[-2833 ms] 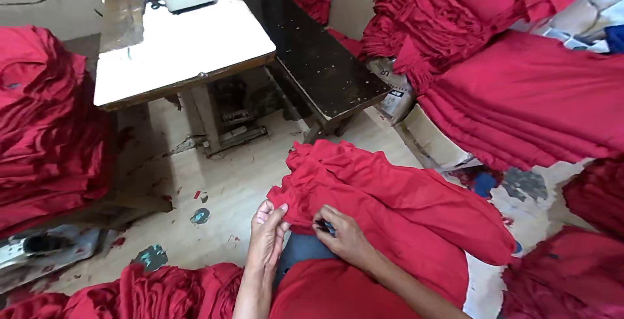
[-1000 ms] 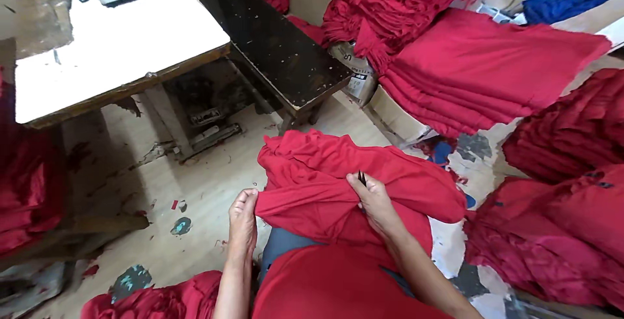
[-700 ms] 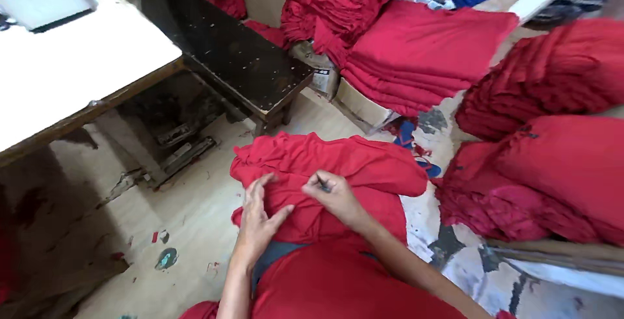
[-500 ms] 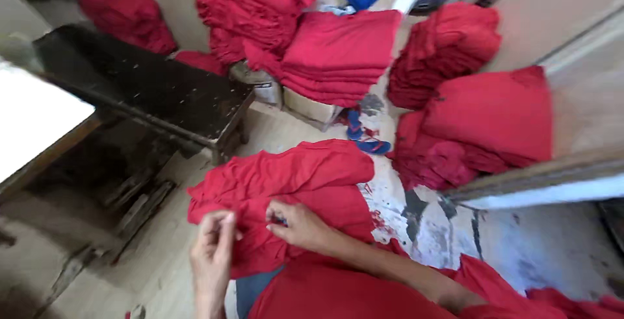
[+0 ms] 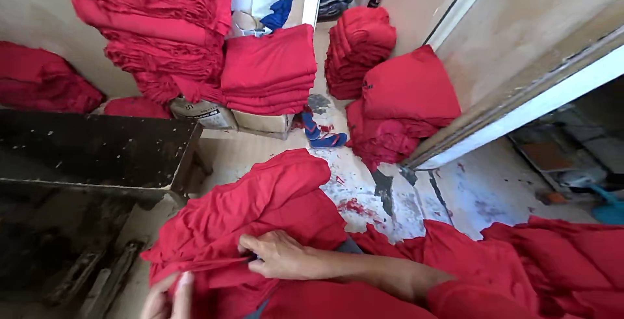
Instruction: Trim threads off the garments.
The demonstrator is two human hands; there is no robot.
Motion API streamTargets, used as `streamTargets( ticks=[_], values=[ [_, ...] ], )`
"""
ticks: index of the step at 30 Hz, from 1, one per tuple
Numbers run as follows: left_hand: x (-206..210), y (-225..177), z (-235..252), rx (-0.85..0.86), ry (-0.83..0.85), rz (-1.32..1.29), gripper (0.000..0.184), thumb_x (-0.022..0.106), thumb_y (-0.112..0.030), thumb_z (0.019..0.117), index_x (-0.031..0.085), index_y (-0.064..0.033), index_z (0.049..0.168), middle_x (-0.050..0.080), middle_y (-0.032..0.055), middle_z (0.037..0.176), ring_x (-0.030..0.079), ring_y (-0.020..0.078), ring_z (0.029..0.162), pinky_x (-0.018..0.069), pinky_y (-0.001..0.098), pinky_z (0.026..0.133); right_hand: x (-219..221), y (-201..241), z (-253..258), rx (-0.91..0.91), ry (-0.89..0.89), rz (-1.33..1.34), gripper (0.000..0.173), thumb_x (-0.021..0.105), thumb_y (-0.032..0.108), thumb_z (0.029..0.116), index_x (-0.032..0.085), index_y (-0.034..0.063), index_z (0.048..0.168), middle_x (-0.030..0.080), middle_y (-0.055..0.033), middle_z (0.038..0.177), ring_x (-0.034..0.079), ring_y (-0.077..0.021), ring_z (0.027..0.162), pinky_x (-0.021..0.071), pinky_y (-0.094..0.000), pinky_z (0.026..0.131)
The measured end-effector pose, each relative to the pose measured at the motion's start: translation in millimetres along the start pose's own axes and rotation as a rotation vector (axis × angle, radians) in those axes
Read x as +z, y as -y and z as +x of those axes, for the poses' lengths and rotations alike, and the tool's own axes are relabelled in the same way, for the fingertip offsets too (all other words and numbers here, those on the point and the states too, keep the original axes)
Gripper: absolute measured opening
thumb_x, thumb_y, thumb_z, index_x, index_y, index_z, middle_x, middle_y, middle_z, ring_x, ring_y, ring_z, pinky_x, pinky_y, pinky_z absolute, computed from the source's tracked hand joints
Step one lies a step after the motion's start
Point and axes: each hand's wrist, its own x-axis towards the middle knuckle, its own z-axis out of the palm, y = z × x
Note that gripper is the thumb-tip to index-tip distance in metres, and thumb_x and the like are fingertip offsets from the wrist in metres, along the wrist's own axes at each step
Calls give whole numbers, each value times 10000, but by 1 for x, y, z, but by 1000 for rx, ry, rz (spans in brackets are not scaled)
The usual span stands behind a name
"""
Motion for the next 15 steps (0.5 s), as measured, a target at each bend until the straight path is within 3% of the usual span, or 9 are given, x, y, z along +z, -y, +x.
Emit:
streamTargets(
  ticks=[2,5,8,11,13,15],
  values=[
    [-7,2,3,39,-219,-53,157,551,-94,1023,666,-200,1044,682,-220,964,635,-86,911,532,137,819,2,-4,-4,98,10,-178,239,615,122,966,635,29,1186,704,-203,970,703,-393,905,540,-596,759],
    [-22,16,4,-63,-453,-71,162,478,-13,1015,612,-103,1000,659,-156,902,645,-42,876,549,184,812,-6,-20,-12,189,-101,-305,248,596,112,974,653,16,1196,685,-210,1138,700,-392,975,556,-583,776],
    [-35,36,-5,-246,-572,-52,108,482,-9,1014,579,-45,980,626,-119,830,639,-31,784,563,199,764,-28,-38,-25,356,-160,-388,316,629,88,946,641,-9,1246,643,-235,1258,690,-417,1032,564,-593,807],
    [-41,50,-14,-419,-624,3,74,518,-32,1011,574,-30,963,603,-95,800,623,-32,736,559,191,731,-53,-62,-43,561,-173,-401,352,623,77,932,627,-14,1272,630,-250,1287,666,-446,1083,530,-626,859],
    [-41,55,-18,-492,-531,253,116,569,-69,1003,590,37,1047,618,8,905,623,7,839,545,212,801,-66,-77,-59,645,-232,-400,316,637,110,933,649,-9,1225,652,-246,1253,668,-446,1082,520,-639,860],
    [-38,58,-17,-434,-321,627,385,600,-138,984,556,100,1283,645,231,1219,614,259,1174,471,436,1016,-76,-84,-74,710,-290,-350,294,647,133,940,665,-10,1196,673,-240,1205,667,-439,1080,509,-641,872]
  ],
)
